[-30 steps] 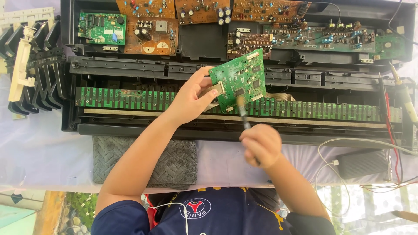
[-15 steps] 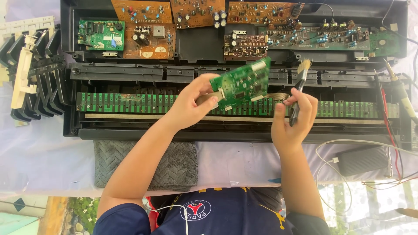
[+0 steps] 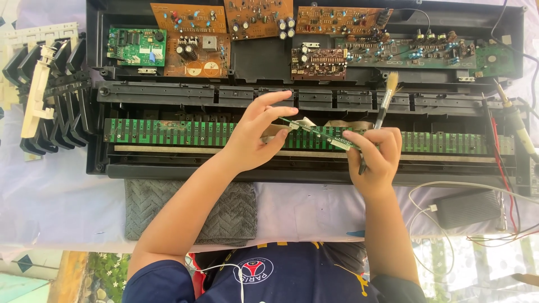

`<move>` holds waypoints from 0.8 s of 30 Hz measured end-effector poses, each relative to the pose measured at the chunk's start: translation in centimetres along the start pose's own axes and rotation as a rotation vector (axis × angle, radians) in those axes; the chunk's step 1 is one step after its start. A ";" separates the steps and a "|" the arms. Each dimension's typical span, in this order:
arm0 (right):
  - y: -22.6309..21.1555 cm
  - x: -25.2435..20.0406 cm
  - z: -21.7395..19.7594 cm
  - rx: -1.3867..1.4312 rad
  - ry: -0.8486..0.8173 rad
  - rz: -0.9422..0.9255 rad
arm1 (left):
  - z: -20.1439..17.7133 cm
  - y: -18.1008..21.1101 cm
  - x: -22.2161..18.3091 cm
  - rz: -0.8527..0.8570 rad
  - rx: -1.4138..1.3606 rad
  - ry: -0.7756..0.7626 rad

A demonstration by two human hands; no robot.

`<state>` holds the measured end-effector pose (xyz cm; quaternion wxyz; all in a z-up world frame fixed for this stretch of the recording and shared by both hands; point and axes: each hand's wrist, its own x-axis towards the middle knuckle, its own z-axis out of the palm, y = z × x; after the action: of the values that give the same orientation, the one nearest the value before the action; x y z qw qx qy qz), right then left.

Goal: Cleaning a circuit board from a disassembled electronic keyboard using a small brush.

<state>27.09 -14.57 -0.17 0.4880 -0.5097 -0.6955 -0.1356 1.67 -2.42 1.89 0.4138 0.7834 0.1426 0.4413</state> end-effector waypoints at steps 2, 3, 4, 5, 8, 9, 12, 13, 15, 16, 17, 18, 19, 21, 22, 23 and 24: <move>0.3 -0.5 0.4 -0.006 0.078 -0.067 | 0.1 0.0 0.2 0.079 0.220 0.087; 0.5 -0.8 0.5 -0.006 0.079 -0.068 | 0.2 -0.1 0.2 0.080 0.220 0.087; 0.7 -1.1 0.5 0.000 0.134 -0.099 | 0.3 -0.3 0.3 0.105 0.269 0.145; 0.8 -1.4 0.4 0.006 0.187 -0.128 | 0.4 -0.4 0.2 0.129 0.317 0.202; 1.6 -1.5 0.9 -0.040 0.298 -0.293 | 0.9 -2.4 -0.3 0.261 0.529 0.325; 1.4 -1.7 0.7 -0.042 0.299 -0.293 | 0.9 -1.9 -0.3 0.263 0.528 0.324; 1.1 -2.1 0.4 -0.143 0.323 -0.342 | 1.0 -0.5 -0.4 0.373 0.674 0.311; 1.2 -2.3 0.5 -0.179 0.330 -0.367 | 1.1 -0.1 -0.5 0.425 0.673 0.230; 1.7 -3.1 0.7 -0.216 0.339 -0.393 | 1.8 0.1 -1.0 0.479 0.671 0.149; 2.1 -3.7 0.9 -0.246 0.344 -0.407 | 2.5 -0.2 -1.5 0.407 0.551 0.138; 2.5 -4.4 1.1 -0.277 0.349 -0.420 | 3.2 -0.5 -2.0 0.334 0.430 0.126; 2.5 -4.4 1.1 -0.277 0.350 -0.421 | 3.2 0.4 -1.9 0.335 0.430 0.126; 2.5 -4.3 1.1 -0.294 0.345 -0.421 | 3.2 1.2 -1.8 0.304 0.422 0.086; 2.0 -3.8 1.2 -0.312 0.344 -0.423 | 3.1 2.8 -1.3 0.276 0.415 0.045; 1.5 -3.4 1.2 -0.329 0.342 -0.449 | 3.0 3.6 -1.0 0.130 0.176 -0.023; 1.0 -3.1 1.3 -0.344 0.339 -0.474 | 2.9 4.4 -0.8 -0.018 -0.063 -0.090; 0.7 -2.8 1.6 -0.344 0.340 -0.475 | 3.2 3.7 -1.2 -0.016 -0.063 -0.090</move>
<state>26.85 -14.80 -3.46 0.4583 -0.3784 -0.6705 -0.4441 3.04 -7.10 3.26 0.4476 0.7879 0.1163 0.4065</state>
